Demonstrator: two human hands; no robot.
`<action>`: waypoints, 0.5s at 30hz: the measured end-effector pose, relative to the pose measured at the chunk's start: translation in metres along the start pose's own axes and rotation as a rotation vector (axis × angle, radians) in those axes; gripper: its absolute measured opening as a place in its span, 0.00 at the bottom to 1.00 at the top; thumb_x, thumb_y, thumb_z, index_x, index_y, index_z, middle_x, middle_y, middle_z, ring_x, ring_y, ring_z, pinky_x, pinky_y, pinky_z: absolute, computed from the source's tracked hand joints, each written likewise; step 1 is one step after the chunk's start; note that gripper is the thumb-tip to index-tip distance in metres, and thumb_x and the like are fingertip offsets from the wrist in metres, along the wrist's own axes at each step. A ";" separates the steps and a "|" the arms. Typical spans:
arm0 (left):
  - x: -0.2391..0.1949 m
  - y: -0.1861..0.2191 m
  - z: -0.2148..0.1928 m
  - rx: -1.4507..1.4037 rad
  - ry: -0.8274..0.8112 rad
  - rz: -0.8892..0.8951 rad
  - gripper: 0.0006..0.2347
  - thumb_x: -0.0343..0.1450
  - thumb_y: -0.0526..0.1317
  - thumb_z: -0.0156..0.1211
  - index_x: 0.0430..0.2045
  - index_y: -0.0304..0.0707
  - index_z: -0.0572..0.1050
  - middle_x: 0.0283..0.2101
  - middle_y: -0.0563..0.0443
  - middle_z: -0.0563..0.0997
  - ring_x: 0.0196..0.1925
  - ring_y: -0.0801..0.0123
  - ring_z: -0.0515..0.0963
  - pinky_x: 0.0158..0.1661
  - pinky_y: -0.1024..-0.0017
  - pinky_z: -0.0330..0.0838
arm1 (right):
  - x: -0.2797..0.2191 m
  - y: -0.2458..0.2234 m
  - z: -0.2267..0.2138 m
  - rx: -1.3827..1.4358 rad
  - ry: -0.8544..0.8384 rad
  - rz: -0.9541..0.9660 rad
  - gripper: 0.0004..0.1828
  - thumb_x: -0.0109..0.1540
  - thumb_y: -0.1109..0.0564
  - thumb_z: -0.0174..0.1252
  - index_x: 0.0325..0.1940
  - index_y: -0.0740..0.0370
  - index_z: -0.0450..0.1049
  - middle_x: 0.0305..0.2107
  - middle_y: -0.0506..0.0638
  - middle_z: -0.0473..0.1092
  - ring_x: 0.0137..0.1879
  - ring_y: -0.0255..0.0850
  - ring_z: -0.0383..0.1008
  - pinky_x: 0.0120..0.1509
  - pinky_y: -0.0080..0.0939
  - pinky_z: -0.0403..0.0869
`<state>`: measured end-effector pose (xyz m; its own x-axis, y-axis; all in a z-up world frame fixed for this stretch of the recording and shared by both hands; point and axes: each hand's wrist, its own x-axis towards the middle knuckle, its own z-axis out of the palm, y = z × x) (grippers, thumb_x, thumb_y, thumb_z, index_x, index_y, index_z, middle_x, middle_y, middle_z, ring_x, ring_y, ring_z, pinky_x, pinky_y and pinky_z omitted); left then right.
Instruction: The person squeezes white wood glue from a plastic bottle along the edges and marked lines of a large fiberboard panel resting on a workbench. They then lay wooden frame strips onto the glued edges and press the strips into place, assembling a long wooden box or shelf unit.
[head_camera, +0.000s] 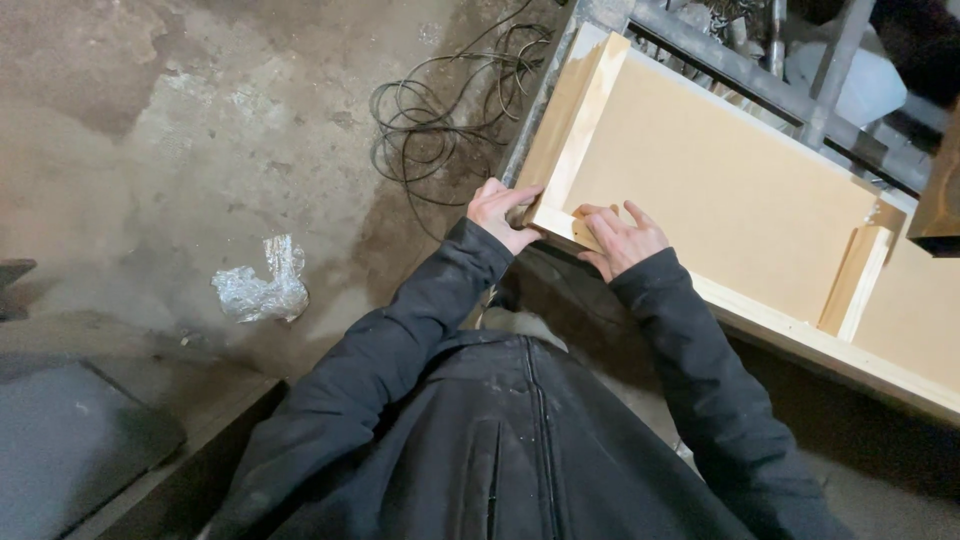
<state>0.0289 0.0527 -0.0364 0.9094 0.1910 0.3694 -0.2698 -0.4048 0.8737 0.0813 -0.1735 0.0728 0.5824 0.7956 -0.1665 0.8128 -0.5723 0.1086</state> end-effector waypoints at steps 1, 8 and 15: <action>-0.002 0.000 0.000 0.001 -0.003 0.001 0.29 0.50 0.38 0.80 0.48 0.43 0.81 0.41 0.50 0.86 0.44 0.58 0.78 0.49 0.66 0.73 | 0.000 0.000 0.000 -0.001 -0.002 -0.008 0.28 0.58 0.42 0.64 0.55 0.61 0.68 0.59 0.45 0.68 0.55 0.41 0.75 0.72 0.53 0.66; -0.001 -0.001 0.001 0.055 -0.020 0.012 0.28 0.51 0.39 0.81 0.47 0.44 0.82 0.38 0.49 0.84 0.43 0.57 0.77 0.50 0.65 0.71 | 0.001 0.003 0.001 0.032 0.031 -0.013 0.29 0.57 0.42 0.64 0.54 0.60 0.67 0.59 0.45 0.69 0.53 0.42 0.77 0.72 0.54 0.66; -0.007 0.005 -0.007 0.058 -0.005 0.078 0.24 0.53 0.40 0.81 0.44 0.43 0.84 0.35 0.45 0.81 0.41 0.55 0.76 0.46 0.62 0.71 | -0.001 -0.009 0.011 0.125 0.028 0.150 0.34 0.55 0.43 0.67 0.60 0.56 0.64 0.57 0.49 0.70 0.52 0.45 0.78 0.69 0.60 0.64</action>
<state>0.0195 0.0554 -0.0326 0.8879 0.1523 0.4340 -0.3215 -0.4693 0.8224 0.0738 -0.1715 0.0610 0.6985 0.7038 -0.1297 0.7105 -0.7037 0.0075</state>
